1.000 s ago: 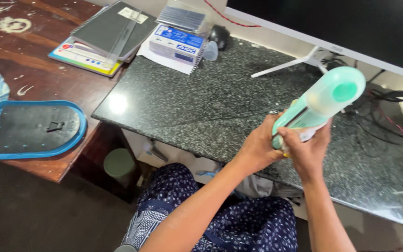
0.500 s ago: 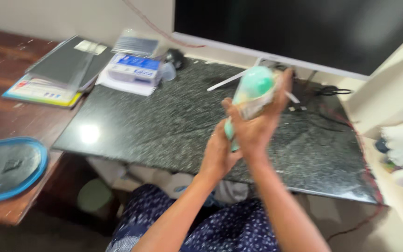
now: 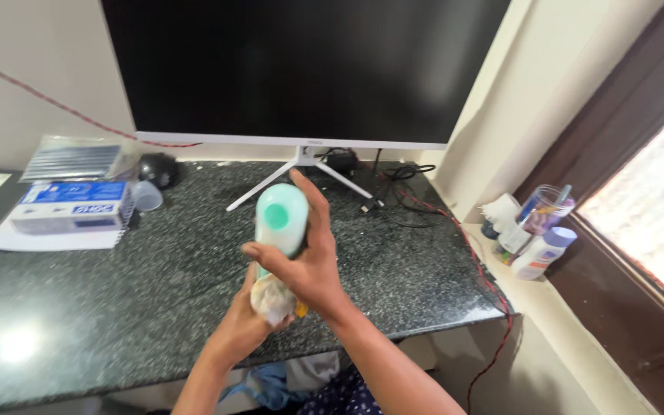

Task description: The person wipes down various items on a desk, including a white marker box, several notebooks, a plastic ruler, a small blue handheld mirror, and an aerosol canister, before finally wiping the screen and frame of a computer monitor with a cloth.

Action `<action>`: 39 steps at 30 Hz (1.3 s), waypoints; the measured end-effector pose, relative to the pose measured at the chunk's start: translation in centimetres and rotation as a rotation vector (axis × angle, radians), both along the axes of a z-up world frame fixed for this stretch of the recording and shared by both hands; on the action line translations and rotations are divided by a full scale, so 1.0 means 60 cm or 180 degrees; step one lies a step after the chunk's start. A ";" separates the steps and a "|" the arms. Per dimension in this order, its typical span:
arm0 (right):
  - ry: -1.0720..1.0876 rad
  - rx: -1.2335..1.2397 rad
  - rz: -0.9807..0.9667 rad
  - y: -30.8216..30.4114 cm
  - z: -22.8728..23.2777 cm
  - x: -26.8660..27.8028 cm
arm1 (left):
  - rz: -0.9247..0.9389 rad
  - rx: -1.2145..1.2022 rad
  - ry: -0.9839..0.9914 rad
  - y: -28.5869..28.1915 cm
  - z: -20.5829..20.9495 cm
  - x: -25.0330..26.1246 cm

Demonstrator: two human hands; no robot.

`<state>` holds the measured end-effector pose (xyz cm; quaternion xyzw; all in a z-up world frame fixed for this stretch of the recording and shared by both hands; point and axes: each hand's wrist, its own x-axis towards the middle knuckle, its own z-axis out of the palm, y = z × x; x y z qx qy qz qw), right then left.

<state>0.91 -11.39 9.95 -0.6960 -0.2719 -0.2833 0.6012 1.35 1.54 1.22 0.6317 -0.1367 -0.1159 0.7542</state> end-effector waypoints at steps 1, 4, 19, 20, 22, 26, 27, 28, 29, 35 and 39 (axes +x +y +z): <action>-0.0024 -0.0192 0.0053 0.001 0.018 0.009 | -0.0017 0.0066 -0.0051 0.000 -0.002 0.002; -0.0054 -0.0364 0.0084 0.015 0.018 0.021 | 0.0561 0.0386 -0.1469 -0.003 -0.007 0.004; 0.0508 -0.1402 -0.1289 0.003 -0.167 -0.038 | 0.1606 0.1371 -0.1103 -0.010 0.001 -0.002; 0.0910 -0.0845 -0.1080 0.002 -0.172 -0.045 | 0.1650 0.1371 -0.1100 -0.009 0.001 -0.005; 0.0878 -0.0612 -0.0866 -0.014 -0.171 -0.029 | 0.1746 0.1174 -0.1229 -0.006 0.003 -0.009; 0.0906 0.0967 -0.0398 -0.069 -0.098 0.026 | 0.1772 0.0983 -0.1143 0.002 0.019 -0.014; 0.0917 0.1133 -0.0680 -0.080 -0.057 0.044 | 0.1674 0.0911 -0.0949 0.004 0.023 -0.016; 0.0262 0.1517 0.0059 -0.084 -0.019 0.051 | 0.1576 0.0836 -0.0756 0.005 0.026 -0.017; -0.0382 0.1895 0.0781 -0.080 0.015 0.051 | 0.1592 0.0853 -0.0741 0.007 0.027 -0.018; -0.0251 0.0198 0.0419 0.069 0.065 0.035 | 0.1083 0.0097 -0.0510 0.016 -0.002 0.002; -0.0385 -0.1125 0.0158 0.106 0.000 0.015 | 0.0677 -0.0493 -0.0108 0.034 -0.035 0.013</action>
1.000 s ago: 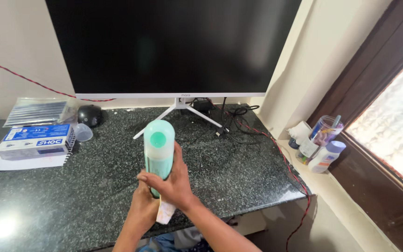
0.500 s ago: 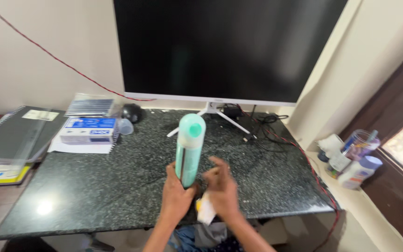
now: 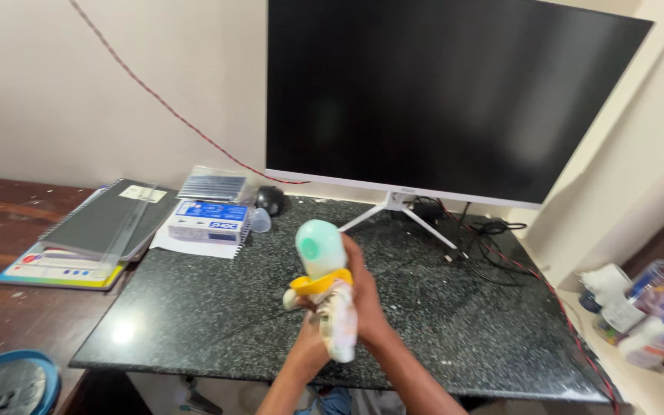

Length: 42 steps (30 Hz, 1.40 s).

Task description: The person wipes down various items on a desk, including a white marker box, several notebooks, a plastic ruler, a small blue handheld mirror, and an aerosol canister, before finally wiping the screen and frame of a computer monitor with a cloth.

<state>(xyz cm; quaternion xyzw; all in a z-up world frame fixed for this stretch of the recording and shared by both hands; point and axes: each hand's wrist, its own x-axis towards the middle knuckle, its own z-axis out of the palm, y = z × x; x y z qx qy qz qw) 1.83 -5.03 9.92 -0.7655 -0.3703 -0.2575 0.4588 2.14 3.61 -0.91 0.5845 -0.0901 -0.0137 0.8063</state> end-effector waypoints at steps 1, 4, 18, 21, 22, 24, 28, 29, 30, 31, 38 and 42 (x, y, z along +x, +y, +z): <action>0.0600 0.0093 -0.0209 -0.006 -0.011 0.005 | 0.0003 -0.0327 -0.0309 -0.003 -0.005 0.001; 0.1439 0.0281 -0.0429 -0.050 -0.060 0.029 | -0.0140 0.0377 -0.0188 -0.005 -0.013 0.009; 0.2583 0.1492 -0.0493 -0.198 -0.073 0.037 | 0.0638 0.1246 -0.0506 -0.004 0.050 -0.025; 0.2467 0.1324 -0.0643 -0.166 -0.021 0.006 | 0.0486 0.1478 -0.0286 -0.005 0.049 -0.025; 0.2597 0.0877 -0.0512 -0.156 -0.017 -0.009 | 0.0385 0.1580 -0.0214 -0.009 0.045 -0.023; 0.2378 0.0551 0.0156 -0.129 -0.025 -0.017 | 0.0358 0.1068 -0.0358 -0.012 0.034 -0.019; 0.1581 0.0509 0.0462 -0.129 -0.074 0.004 | 0.0517 0.0923 -0.0773 -0.017 0.020 -0.007; 0.1445 0.0062 0.0179 -0.142 -0.088 0.004 | 0.0680 0.1167 -0.0721 -0.016 0.018 -0.008; 0.1315 -0.0392 -0.0067 -0.154 -0.099 0.003 | 0.0885 0.1417 -0.0670 -0.013 0.018 -0.006; 0.1310 -0.0356 -0.0134 -0.172 -0.108 0.000 | 0.0815 0.1430 -0.0698 -0.014 0.018 -0.003; 0.0363 -0.0809 -0.0918 -0.283 -0.150 -0.048 | 0.0980 0.2225 -0.0727 -0.018 -0.036 0.027; 0.0443 -0.0537 -0.1727 -0.349 -0.160 -0.038 | 0.1181 0.1749 -0.0818 -0.023 -0.065 0.049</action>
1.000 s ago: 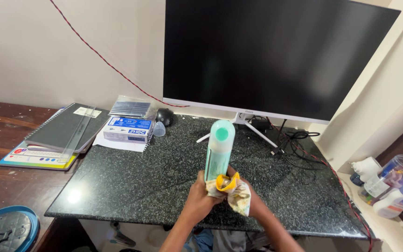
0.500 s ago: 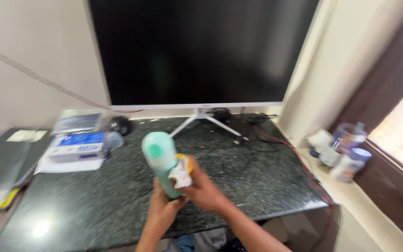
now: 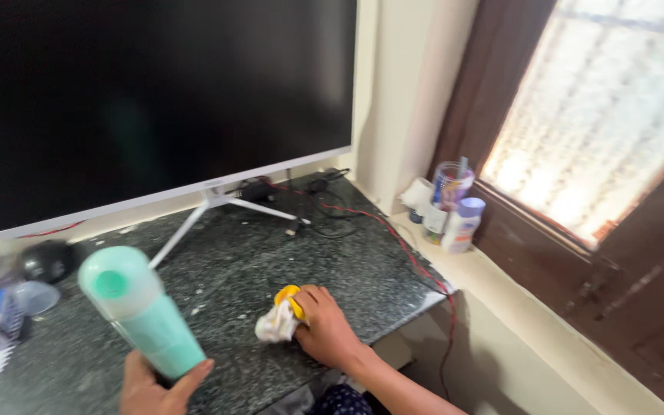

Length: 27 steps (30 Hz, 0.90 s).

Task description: The person wipes down various items on a desk, including a white marker box, several notebooks, a plastic ruler, a small blue handheld mirror, and an aerosol canister, before finally wiping the screen and frame of a computer monitor with a cloth.

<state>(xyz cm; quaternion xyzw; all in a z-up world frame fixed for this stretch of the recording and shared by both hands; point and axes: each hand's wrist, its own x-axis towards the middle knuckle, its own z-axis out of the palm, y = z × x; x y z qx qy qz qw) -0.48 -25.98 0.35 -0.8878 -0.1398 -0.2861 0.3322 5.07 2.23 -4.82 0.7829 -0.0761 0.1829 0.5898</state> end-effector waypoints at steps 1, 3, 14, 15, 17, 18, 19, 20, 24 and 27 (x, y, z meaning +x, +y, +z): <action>0.0013 0.0018 -0.0060 -0.004 -0.006 0.001 | -0.0060 0.0018 0.0013 -0.014 0.001 0.001; -0.0216 -0.0069 -0.0089 0.003 -0.006 0.011 | -0.0211 -0.0453 -0.0132 -0.035 0.028 0.000; 0.0256 0.1516 0.0739 0.014 0.031 -0.020 | -0.1747 -0.0419 -0.0038 -0.383 0.253 -0.104; 0.0147 0.1013 0.0463 0.015 0.017 -0.014 | -0.1864 -0.0121 -0.0210 -0.411 0.262 -0.116; -0.0069 -0.0013 -0.0098 0.013 -0.013 0.001 | -0.2006 0.0176 -0.0397 -0.468 0.275 -0.133; -0.0169 -0.0528 -0.0380 0.010 -0.026 0.007 | -0.2260 0.0225 -0.0040 -0.495 0.278 -0.140; -0.0170 -0.0525 -0.0404 0.008 -0.038 0.009 | -0.2508 0.0277 0.0320 -0.520 0.277 -0.146; -0.0141 -0.0522 -0.0417 0.002 -0.047 0.013 | -0.2532 0.0280 0.0314 -0.542 0.275 -0.149; -0.0089 -0.0531 -0.0393 -0.010 -0.060 0.028 | -0.2647 0.0470 -0.0095 -0.630 0.258 -0.144; -0.0048 -0.0560 -0.0346 -0.015 -0.061 0.033 | -0.2651 0.0607 -0.0166 -0.681 0.244 -0.138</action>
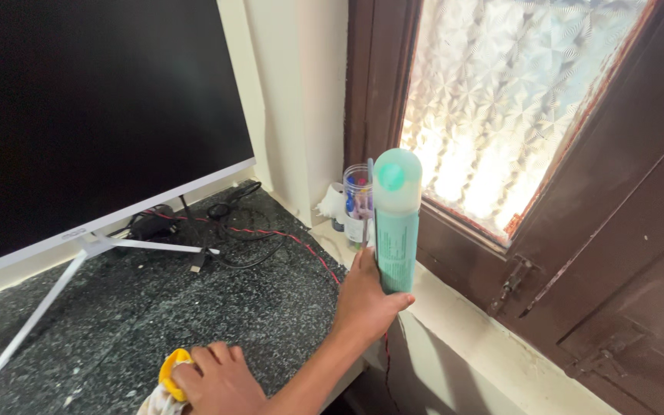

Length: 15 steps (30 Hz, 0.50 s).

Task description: The person wipes down various items on a desk, including a white marker box, several notebooks, a plastic ruler, a small blue handheld mirror, and an aerosol canister, before finally wiping the screen and frame of a computer monitor with a cloth.

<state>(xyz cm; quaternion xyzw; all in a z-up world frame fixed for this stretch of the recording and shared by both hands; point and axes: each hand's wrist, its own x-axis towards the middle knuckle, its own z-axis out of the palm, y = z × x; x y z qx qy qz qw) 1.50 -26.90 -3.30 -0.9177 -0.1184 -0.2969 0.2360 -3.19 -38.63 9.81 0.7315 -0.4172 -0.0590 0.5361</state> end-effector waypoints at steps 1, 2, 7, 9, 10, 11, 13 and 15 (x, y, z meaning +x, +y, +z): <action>0.0009 -0.0004 0.0013 0.002 -0.004 0.001 | -0.0016 0.0175 0.0091 -0.015 -0.004 0.003; 0.0016 -0.0008 0.0022 0.005 -0.009 0.003 | -0.0027 0.0186 0.0107 -0.028 -0.008 0.007; 0.0058 -0.0021 0.0090 0.004 -0.034 0.006 | 0.0009 0.0349 0.0018 -0.077 -0.030 0.022; 0.0066 -0.0010 0.0118 0.003 -0.041 0.008 | -0.0005 0.0379 -0.0013 -0.089 -0.042 0.025; 0.0070 -0.0002 0.0136 0.002 -0.044 0.009 | -0.0011 0.0401 -0.0055 -0.094 -0.049 0.026; 0.0072 -0.0007 0.0144 0.002 -0.046 0.010 | -0.0013 0.0409 -0.0040 -0.098 -0.055 0.028; 0.0086 -0.0003 0.0173 0.000 -0.052 0.010 | -0.0008 0.0334 -0.0202 -0.104 -0.067 0.032; 0.0098 0.0011 0.0163 -0.001 -0.057 0.009 | 0.0035 0.0344 -0.0373 -0.112 -0.075 0.038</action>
